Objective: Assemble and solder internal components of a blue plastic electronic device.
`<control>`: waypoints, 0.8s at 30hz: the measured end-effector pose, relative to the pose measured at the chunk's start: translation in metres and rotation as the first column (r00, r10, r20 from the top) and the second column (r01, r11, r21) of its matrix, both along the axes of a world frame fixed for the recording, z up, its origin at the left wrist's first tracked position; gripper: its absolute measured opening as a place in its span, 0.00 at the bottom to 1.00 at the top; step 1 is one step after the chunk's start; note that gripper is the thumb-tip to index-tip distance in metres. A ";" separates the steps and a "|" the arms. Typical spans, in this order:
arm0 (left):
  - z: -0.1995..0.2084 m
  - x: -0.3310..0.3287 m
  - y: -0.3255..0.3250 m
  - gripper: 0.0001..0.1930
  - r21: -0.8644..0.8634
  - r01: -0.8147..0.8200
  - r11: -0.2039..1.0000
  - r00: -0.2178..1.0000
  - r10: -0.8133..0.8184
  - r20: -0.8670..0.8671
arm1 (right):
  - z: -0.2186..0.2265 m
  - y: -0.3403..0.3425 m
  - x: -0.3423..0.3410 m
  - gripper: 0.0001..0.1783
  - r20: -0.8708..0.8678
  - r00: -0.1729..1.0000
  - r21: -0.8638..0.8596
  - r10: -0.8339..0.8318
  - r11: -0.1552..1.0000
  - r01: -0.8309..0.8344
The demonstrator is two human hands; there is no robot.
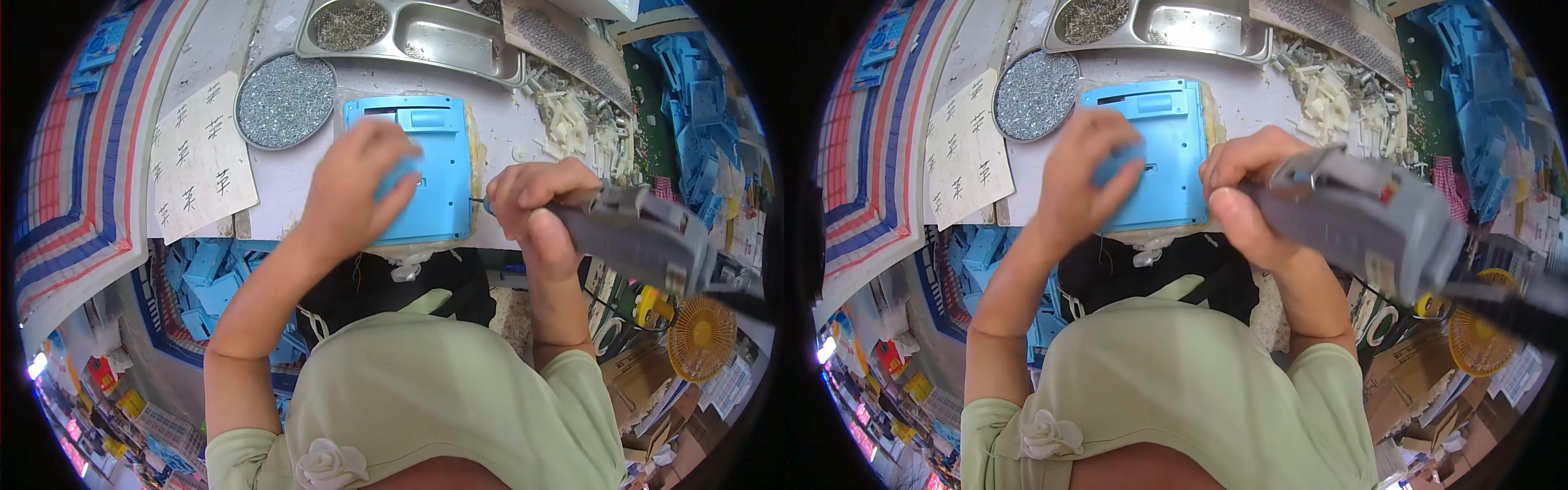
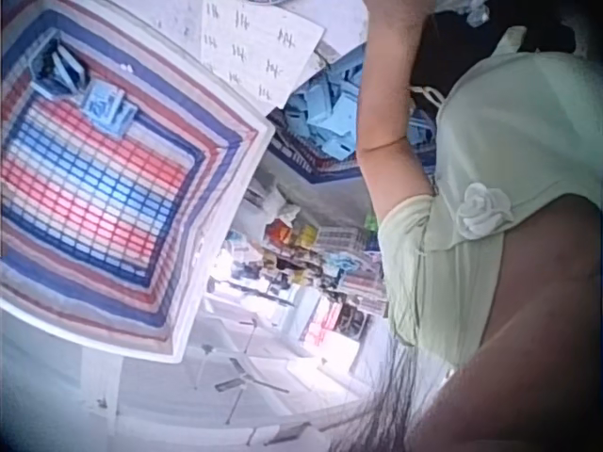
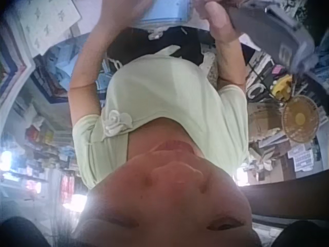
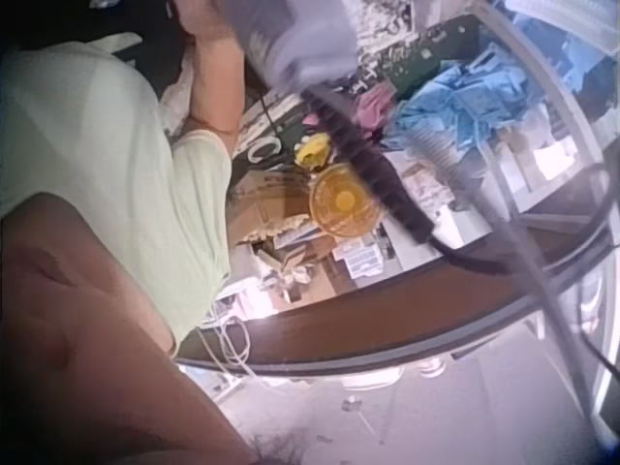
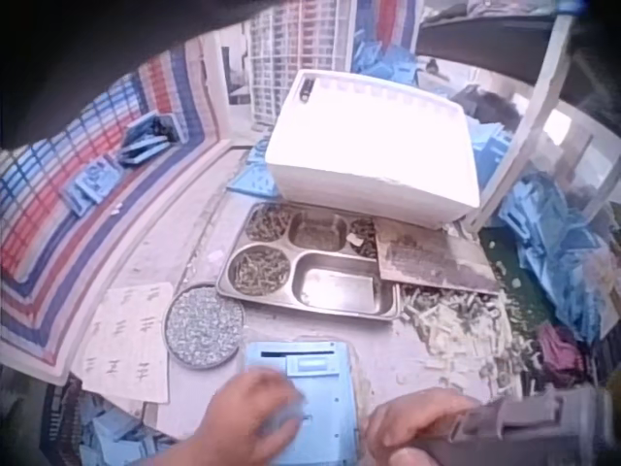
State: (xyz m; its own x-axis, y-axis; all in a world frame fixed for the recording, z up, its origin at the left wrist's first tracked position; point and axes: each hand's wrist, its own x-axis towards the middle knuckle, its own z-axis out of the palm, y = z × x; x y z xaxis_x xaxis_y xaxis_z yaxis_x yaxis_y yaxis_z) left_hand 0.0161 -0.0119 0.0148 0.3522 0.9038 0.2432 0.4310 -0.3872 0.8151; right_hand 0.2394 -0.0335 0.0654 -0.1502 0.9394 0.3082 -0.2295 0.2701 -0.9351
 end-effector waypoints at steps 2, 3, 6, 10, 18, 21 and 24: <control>0.007 0.003 0.028 0.18 0.301 -0.036 0.953 0.958 0.118 -0.262 | 0.009 0.006 0.003 0.16 -0.020 0.999 0.046 0.040 0.998 -0.039; 0.010 0.004 0.039 0.18 0.445 -0.028 0.895 0.905 0.212 -0.369 | 0.015 0.009 0.004 0.16 -0.026 0.998 0.081 0.063 0.995 -0.060; 0.022 -0.008 0.041 0.16 0.593 0.070 0.802 0.896 0.211 -0.391 | 0.042 0.021 0.005 0.16 -0.080 0.981 0.239 0.180 0.958 -0.156; 0.048 -0.104 -0.038 0.17 0.405 -0.354 0.843 0.920 0.392 -0.012 | 0.052 0.028 0.031 0.16 -0.146 0.972 0.307 0.184 0.942 -0.132; -0.137 -0.264 -0.330 0.23 -0.792 -0.609 -0.039 -0.378 0.892 0.247 | 0.040 0.058 0.010 0.16 -0.210 0.963 0.219 0.170 0.968 -0.123; -0.141 -0.251 -0.310 0.27 -0.589 -0.712 -0.382 -0.332 0.922 -0.197 | 0.043 0.066 0.003 0.17 -0.204 0.964 0.195 0.170 0.972 -0.130; -0.047 -0.196 -0.198 0.29 0.130 -0.906 0.402 0.376 0.908 -0.184 | 0.041 0.070 0.004 0.17 -0.141 0.981 0.202 0.135 0.974 -0.105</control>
State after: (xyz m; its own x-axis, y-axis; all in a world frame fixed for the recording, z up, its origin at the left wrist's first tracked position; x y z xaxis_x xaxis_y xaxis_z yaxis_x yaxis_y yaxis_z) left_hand -0.1803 -0.2099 -0.0318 -0.6401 0.7115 0.2897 0.6695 0.3316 0.6647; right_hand 0.2438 0.0365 0.1063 -0.1953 0.8379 0.5096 -0.4077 0.4033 -0.8193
